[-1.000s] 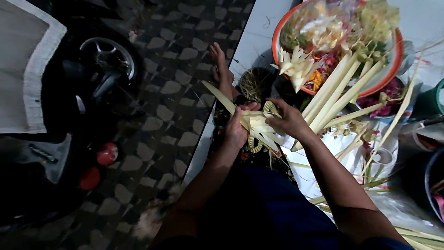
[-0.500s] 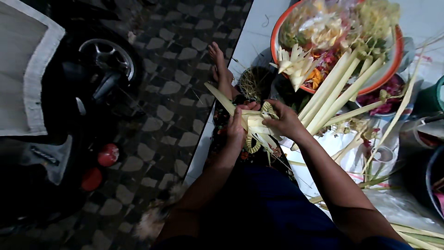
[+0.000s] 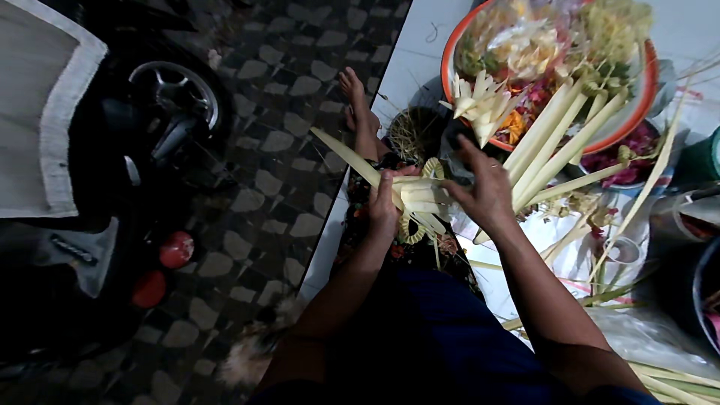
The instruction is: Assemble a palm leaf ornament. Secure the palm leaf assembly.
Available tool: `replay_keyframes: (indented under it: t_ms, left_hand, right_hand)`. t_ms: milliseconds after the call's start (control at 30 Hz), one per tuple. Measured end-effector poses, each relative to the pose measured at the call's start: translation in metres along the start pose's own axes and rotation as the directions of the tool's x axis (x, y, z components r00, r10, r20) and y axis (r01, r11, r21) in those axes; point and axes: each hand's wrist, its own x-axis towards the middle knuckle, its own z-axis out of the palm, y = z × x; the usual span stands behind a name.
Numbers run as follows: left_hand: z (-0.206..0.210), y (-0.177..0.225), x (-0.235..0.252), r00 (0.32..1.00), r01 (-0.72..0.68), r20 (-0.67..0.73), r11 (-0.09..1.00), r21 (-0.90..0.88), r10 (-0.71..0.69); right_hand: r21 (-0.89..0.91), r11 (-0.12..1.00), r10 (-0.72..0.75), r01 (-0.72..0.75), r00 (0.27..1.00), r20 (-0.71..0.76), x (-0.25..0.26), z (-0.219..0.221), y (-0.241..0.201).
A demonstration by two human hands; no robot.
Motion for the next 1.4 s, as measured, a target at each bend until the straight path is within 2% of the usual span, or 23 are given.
replay_keyframes:
  t_ms: [67,100,167,233,300,400,467,700,867,1033,1100,1200,1267,1333,1400]
  left_hand:
    - [0.001,0.001,0.003,0.999,-0.020,-0.038,0.999,-0.034,0.019]
    - [0.001,0.001,0.004,0.998,-0.038,-0.042,0.998,-0.044,0.036]
    - [0.003,-0.001,0.005,0.997,-0.080,-0.019,0.997,-0.019,0.080]
    - [0.005,-0.001,0.004,0.992,-0.124,0.028,0.992,0.027,0.124]
    - [0.006,0.001,0.002,0.986,-0.158,0.068,0.986,0.059,0.154]
    - [0.003,0.000,-0.001,0.975,-0.200,0.109,0.978,0.060,0.193]
    - [0.003,-0.001,-0.004,0.973,-0.208,0.116,0.976,0.064,0.199]
    - [0.007,-0.007,-0.009,0.972,-0.205,0.132,0.976,0.078,0.194]
    - [0.008,-0.013,-0.009,0.963,-0.207,0.182,0.978,0.034,0.198]
    - [0.005,-0.012,-0.011,0.952,-0.162,0.278,0.983,0.092,0.131]
    - [0.003,-0.011,-0.013,0.939,-0.098,0.338,0.991,0.095,0.061]
    - [0.000,-0.004,-0.018,0.902,0.128,0.405,0.988,0.084,-0.151]
    - [-0.001,0.000,-0.019,0.883,0.228,0.401,0.969,0.091,-0.245]
    - [-0.002,-0.002,-0.020,0.884,0.239,0.385,0.964,0.117,-0.266]
    - [-0.002,-0.007,-0.022,0.900,0.197,0.372,0.973,0.118,-0.227]
  right_hand:
    - [-0.006,0.996,-0.093,0.093,0.989,-0.117,-0.007,-0.012,-0.014]
    - [0.037,0.992,-0.120,0.125,0.987,-0.110,-0.012,-0.012,-0.020]
    - [0.199,0.973,-0.126,0.121,0.992,0.015,-0.020,-0.001,-0.028]
    - [0.379,0.925,-0.078,0.002,0.980,0.185,-0.022,0.018,-0.029]
    - [0.550,0.809,0.013,-0.208,0.942,0.336,-0.020,0.032,-0.031]
    - [0.698,0.581,0.129,-0.419,0.894,0.429,-0.016,0.043,-0.037]
    - [0.723,0.531,0.145,-0.442,0.888,0.436,-0.012,0.045,-0.039]
    - [0.717,0.546,0.159,-0.433,0.894,0.418,-0.011,0.047,-0.036]
    - [0.670,0.631,0.122,-0.392,0.903,0.413,-0.013,0.042,-0.035]
    - [0.625,0.692,0.128,-0.361,0.914,0.385,-0.017,0.044,-0.031]
    - [0.614,0.718,0.127,-0.329,0.929,0.349,-0.022,0.047,-0.028]
    - [0.590,0.759,0.112,-0.274,0.948,0.296,-0.030,0.048,-0.024]
    - [0.564,0.774,0.112,-0.288,0.939,0.325,-0.034,0.047,-0.022]
    - [0.555,0.770,0.114,-0.316,0.923,0.368,-0.036,0.046,-0.021]
    - [0.571,0.760,0.105,-0.311,0.925,0.364,-0.040,0.047,-0.020]
